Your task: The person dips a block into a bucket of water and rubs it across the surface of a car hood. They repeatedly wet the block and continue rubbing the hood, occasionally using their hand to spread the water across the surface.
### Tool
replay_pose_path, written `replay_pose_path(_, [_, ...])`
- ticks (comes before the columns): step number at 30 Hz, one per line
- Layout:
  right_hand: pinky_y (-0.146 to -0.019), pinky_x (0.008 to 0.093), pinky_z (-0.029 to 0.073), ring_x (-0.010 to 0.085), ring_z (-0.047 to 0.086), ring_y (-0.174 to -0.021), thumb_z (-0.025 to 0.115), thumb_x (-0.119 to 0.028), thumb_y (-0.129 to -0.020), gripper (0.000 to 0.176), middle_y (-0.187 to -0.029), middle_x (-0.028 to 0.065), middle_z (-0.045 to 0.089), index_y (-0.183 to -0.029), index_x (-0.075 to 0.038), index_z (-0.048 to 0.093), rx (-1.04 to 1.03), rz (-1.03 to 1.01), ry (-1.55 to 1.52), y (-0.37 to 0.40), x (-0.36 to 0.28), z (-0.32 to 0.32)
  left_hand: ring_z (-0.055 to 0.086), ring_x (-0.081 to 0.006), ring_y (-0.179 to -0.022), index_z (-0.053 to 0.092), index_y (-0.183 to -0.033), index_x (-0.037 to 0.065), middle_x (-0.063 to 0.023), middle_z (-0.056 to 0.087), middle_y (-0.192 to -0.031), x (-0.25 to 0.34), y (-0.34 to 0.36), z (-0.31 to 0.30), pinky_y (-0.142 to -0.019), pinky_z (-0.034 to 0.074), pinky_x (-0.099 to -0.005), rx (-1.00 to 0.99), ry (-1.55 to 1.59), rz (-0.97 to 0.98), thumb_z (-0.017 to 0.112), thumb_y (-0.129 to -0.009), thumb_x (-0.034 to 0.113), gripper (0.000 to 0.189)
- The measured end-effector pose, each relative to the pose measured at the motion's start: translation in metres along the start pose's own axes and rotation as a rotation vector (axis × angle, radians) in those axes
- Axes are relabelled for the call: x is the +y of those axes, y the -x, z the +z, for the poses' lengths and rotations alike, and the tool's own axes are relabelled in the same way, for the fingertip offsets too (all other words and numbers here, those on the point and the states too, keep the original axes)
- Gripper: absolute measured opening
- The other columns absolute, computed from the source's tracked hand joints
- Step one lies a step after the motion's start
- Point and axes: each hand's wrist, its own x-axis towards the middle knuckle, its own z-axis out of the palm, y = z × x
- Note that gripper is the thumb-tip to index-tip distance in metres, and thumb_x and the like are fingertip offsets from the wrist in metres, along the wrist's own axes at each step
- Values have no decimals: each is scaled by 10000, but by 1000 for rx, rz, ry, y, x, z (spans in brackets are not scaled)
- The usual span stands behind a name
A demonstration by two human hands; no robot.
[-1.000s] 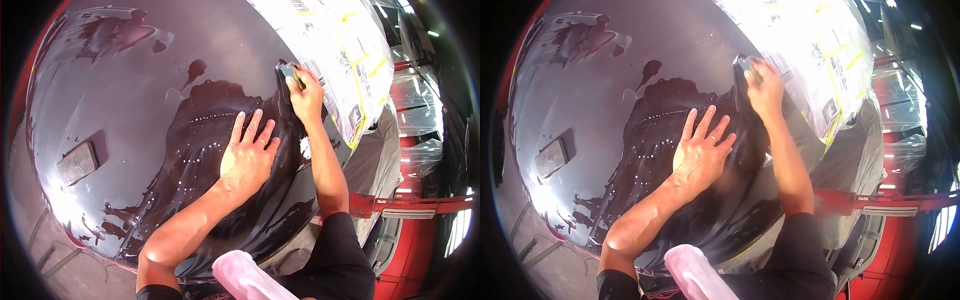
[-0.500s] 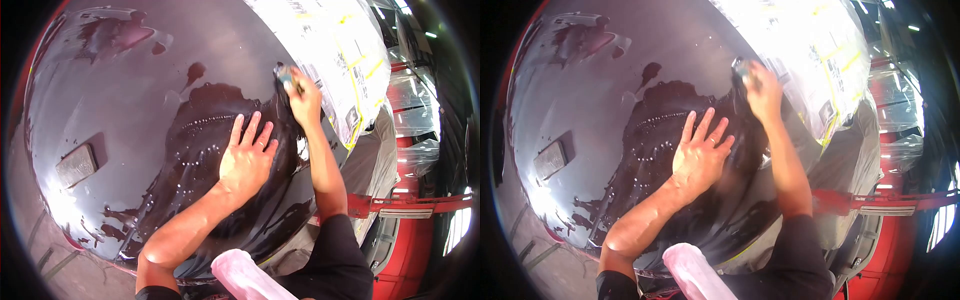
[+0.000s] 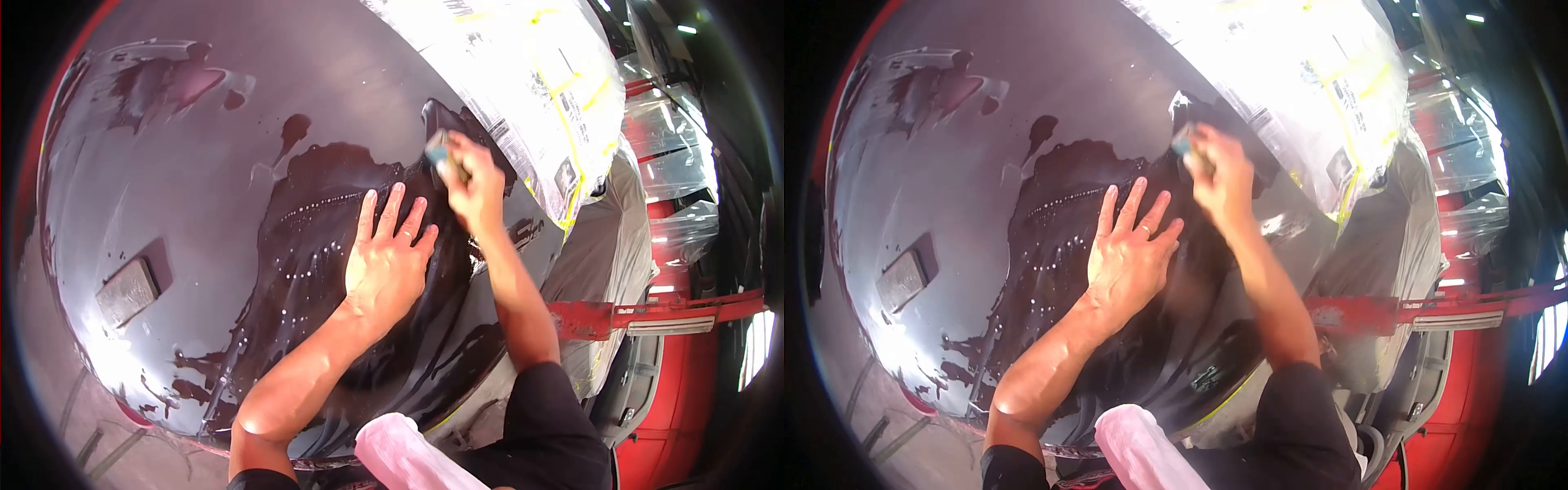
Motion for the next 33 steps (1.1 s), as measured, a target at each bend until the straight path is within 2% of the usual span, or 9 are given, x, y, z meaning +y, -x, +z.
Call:
replay_pose_path(18, [-912,437,511,363,648,-1052,710,-21,-804,258,-1158,134,710,-1058,-64,720,56,-21,-78,-42,15,13,499,-394,-1351,747,-1116,108,-144,617,-1375,5,-8,1,-1178,300,-570,64,24,-47,726,-864,107,252])
replay_pose_path(20, [-905,398,545,328,673,-1051,741,15,-795,259,-1184,125,713,-1046,-48,728,55,-136,-78,2,-10,2,548,-384,-1298,711,-1119,75,-177,609,-1364,1,-11,-2,-1146,372,-504,158,72,-52,668,-926,63,198])
replay_pose_path(22, [-890,375,554,334,674,-1028,730,53,-789,273,-1185,140,706,-1039,-55,736,-9,-103,-48,38,-44,-16,594,-308,-1236,671,-1121,43,-176,611,-1330,2,-14,-9,-1063,464,-408,395,423,-363,604,-983,51,154])
replay_pose_path(23, [-890,375,554,334,674,-1028,730,53,-789,273,-1185,140,706,-1039,-55,736,2,-103,-71,47,-48,-21,600,-216,-1186,618,-1152,4,-153,605,-1308,-6,-9,-4,-983,505,-325,440,430,-341,558,-1019,55,154])
replay_pose_path(26, [-868,359,537,272,676,-980,730,-12,-847,284,-1132,91,725,-1126,-57,705,-39,-22,-274,67,-58,-37,566,-196,-1226,537,-1328,-29,-151,559,-1368,11,-2,-13,-1042,460,-308,395,769,-493,555,-1034,84,315])
replay_pose_path(28, [-805,303,546,163,687,-963,692,-96,-947,215,-1103,49,723,-1154,-35,688,21,590,-1171,71,-77,-59,553,-226,-1258,473,-1438,-6,-155,560,-1368,34,1,-29,-1070,452,-356,169,878,-557,632,-992,101,486])
replay_pose_path(29, [-777,271,554,92,671,-972,611,-164,-1025,227,-1089,20,703,-1202,-28,657,-63,736,-1480,83,-76,-66,487,-229,-1334,413,-1494,-2,-151,533,-1408,33,7,-30,-1125,394,-373,33,964,-509,689,-967,141,612])
replay_pose_path(30, [-773,303,576,124,686,-940,562,-181,-1049,258,-1061,29,697,-1255,-36,618,-100,825,-1805,88,-87,-75,435,-232,-1379,372,-1528,11,-138,499,-1455,41,6,-37,-1150,355,-391,-159,1344,-597,747,-932,217,734])
replay_pose_path(33, [-799,345,587,177,689,-949,511,-221,-1070,281,-1113,72,677,-1254,-27,600,-122,1012,-2252,115,-90,-71,413,-246,-1409,317,-1566,27,-110,415,-1548,43,16,-32,-1164,330,-407,-407,1575,-567,838,-836,333,947])
